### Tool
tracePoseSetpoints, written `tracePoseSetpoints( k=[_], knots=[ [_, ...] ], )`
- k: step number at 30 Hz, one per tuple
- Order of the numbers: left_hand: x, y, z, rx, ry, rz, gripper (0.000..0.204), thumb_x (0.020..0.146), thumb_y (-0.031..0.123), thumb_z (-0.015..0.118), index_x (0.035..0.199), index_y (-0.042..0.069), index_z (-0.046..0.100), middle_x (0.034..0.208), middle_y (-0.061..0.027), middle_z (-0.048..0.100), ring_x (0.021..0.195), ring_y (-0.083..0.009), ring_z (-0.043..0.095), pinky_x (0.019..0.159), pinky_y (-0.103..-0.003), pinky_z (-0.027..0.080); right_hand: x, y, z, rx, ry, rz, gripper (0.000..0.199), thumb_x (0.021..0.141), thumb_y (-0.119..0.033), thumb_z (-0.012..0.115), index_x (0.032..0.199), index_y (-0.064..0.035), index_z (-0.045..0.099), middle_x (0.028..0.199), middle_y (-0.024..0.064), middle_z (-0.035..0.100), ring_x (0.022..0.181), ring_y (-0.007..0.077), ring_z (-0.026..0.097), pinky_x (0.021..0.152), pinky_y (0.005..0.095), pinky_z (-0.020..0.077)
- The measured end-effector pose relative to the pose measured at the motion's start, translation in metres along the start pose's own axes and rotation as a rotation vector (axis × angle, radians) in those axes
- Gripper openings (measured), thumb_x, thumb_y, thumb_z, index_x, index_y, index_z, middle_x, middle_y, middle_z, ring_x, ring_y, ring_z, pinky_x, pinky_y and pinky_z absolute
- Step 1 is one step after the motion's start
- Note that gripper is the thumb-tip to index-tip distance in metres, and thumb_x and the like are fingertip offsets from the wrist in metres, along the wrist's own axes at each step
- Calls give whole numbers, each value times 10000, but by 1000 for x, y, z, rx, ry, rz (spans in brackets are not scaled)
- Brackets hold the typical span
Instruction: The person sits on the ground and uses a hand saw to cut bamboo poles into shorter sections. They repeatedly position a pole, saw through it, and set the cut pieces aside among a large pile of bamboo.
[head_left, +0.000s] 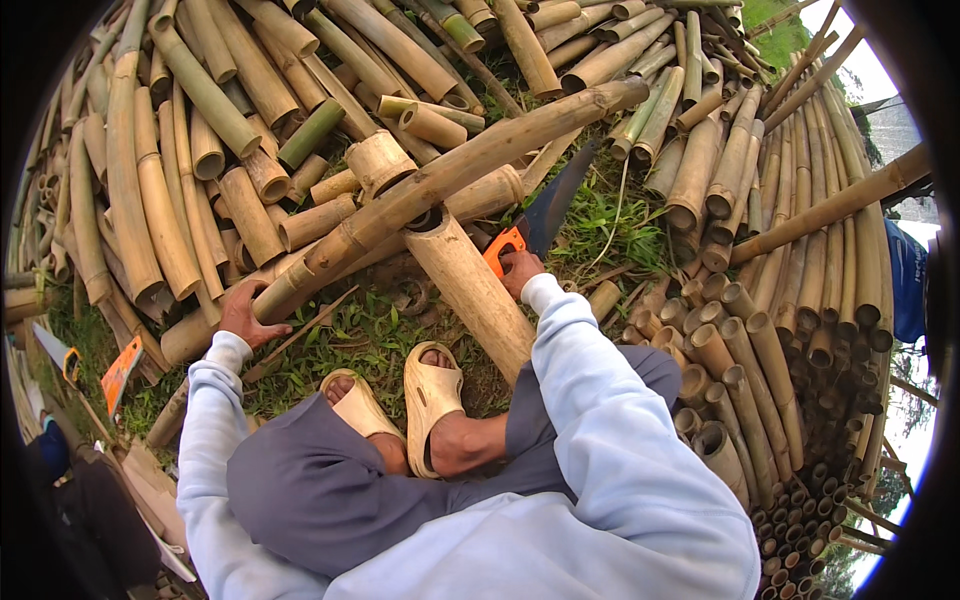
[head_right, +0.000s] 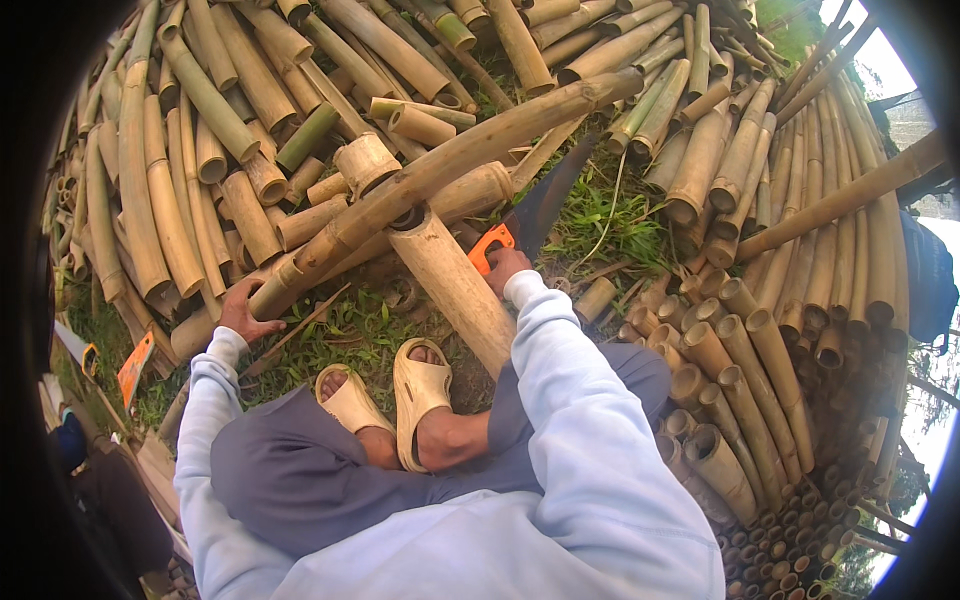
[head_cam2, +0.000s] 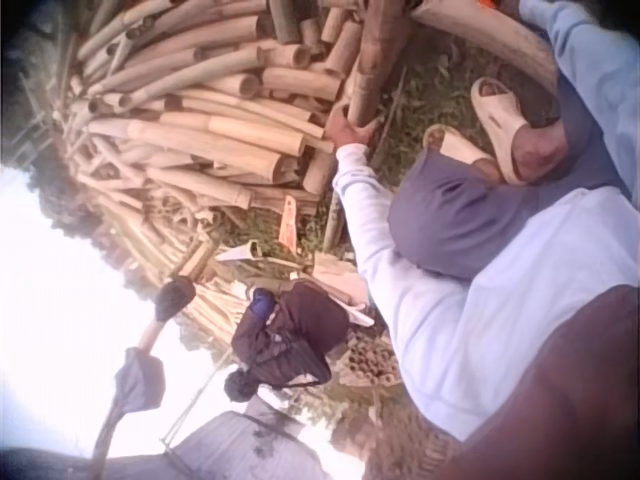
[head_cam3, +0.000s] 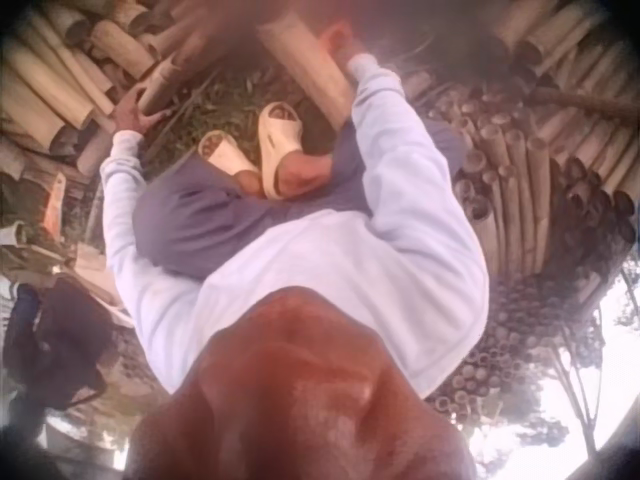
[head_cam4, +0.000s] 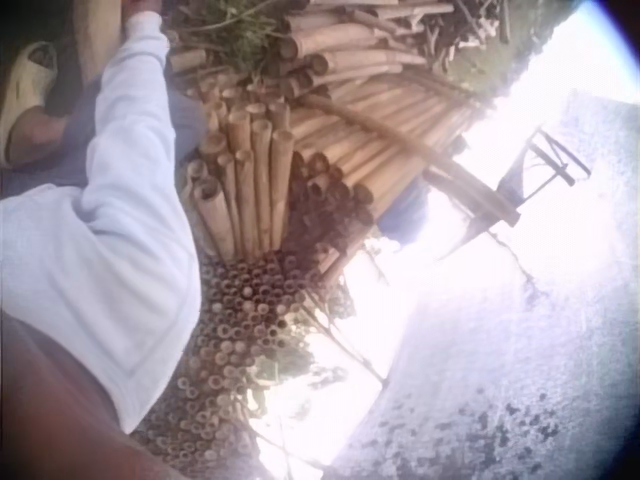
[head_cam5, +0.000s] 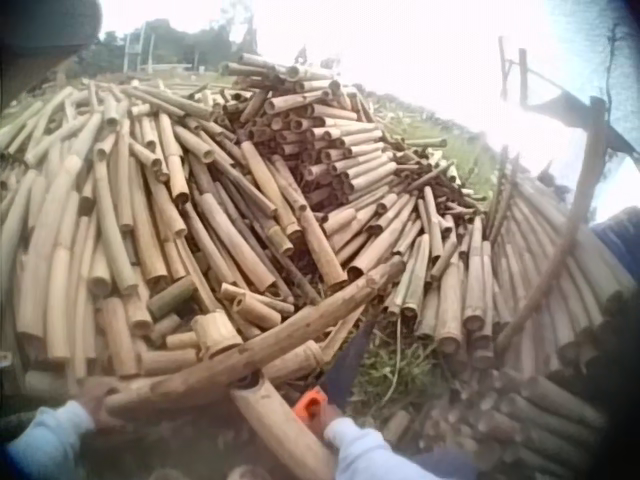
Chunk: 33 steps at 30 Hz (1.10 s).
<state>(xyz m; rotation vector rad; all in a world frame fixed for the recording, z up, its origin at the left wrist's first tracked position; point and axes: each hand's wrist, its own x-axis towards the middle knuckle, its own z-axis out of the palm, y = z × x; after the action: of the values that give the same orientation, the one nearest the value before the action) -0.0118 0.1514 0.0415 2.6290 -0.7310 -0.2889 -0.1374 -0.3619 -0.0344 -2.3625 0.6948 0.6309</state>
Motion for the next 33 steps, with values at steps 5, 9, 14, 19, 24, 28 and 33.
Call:
tracePoseSetpoints(
  k=[5, 9, 14, 19, 24, 28, 33],
  knots=[
    [-2, 4, 5, 46, 2, -44, 776, 568, 301, 956, 1232, 60, 635, 1161, -186, 694, 1123, -401, 631, 1011, -459, 488, -43, 6, -41, 269, 177, -76, 451, 708, -275, 783, 1032, 13, 657, 991, 166, 731, 918, 302, 723, 853, 399, 556],
    [3, 2, 14, 108, 12, -67, 723, 591, 295, 913, 1224, 70, 648, 1100, -195, 714, 1060, -409, 655, 963, -479, 514, -86, 14, -63, 1028, 622, -134, 195, 761, -57, 663, 943, -9, 614, 725, 70, 650, 612, 179, 639, 614, 338, 532],
    [0, 20, 3, 160, 36, -89, 651, 614, 324, 867, 1180, 83, 654, 1050, -183, 730, 998, -402, 683, 920, -470, 538, -210, -19, -90, 1386, 828, -247, 92, 940, -92, 668, 955, -35, 597, 612, 14, 517, 454, 119, 482, 438, 255, 413],
    [25, 49, 6, 183, 11, -169, 656, 629, 361, 845, 1201, 99, 661, 1030, -206, 736, 976, -391, 704, 890, -471, 559, -307, -6, -71, 1080, 884, -403, 78, 934, 14, 622, 901, -21, 561, 635, 31, 542, 504, 96, 503, 484, 253, 435],
    [49, 80, 12, 180, -28, -159, 636, 675, 344, 840, 1211, 67, 638, 1028, -220, 730, 980, -403, 700, 892, -465, 566, -340, -15, -67, 731, 791, -641, 67, 879, 29, 653, 894, 1, 594, 682, 28, 572, 582, 103, 526, 600, 270, 468],
    [60, 88, 23, 163, -23, -121, 593, 730, 342, 851, 1175, 32, 611, 1086, -202, 722, 1023, -386, 694, 924, -446, 565, -324, -31, -55, 691, 518, -527, 64, 861, 57, 656, 865, 12, 611, 721, 17, 594, 679, 93, 548, 702, 248, 471],
    [74, 94, 28, 135, -64, -163, 591, 738, 342, 869, 1176, 45, 605, 1121, -184, 714, 1049, -376, 681, 940, -450, 557, -286, -68, -16, 760, 373, -518, 256, 906, -23, 719, 1150, 50, 694, 830, 51, 693, 712, 113, 623, 691, 252, 501]
  ],
)
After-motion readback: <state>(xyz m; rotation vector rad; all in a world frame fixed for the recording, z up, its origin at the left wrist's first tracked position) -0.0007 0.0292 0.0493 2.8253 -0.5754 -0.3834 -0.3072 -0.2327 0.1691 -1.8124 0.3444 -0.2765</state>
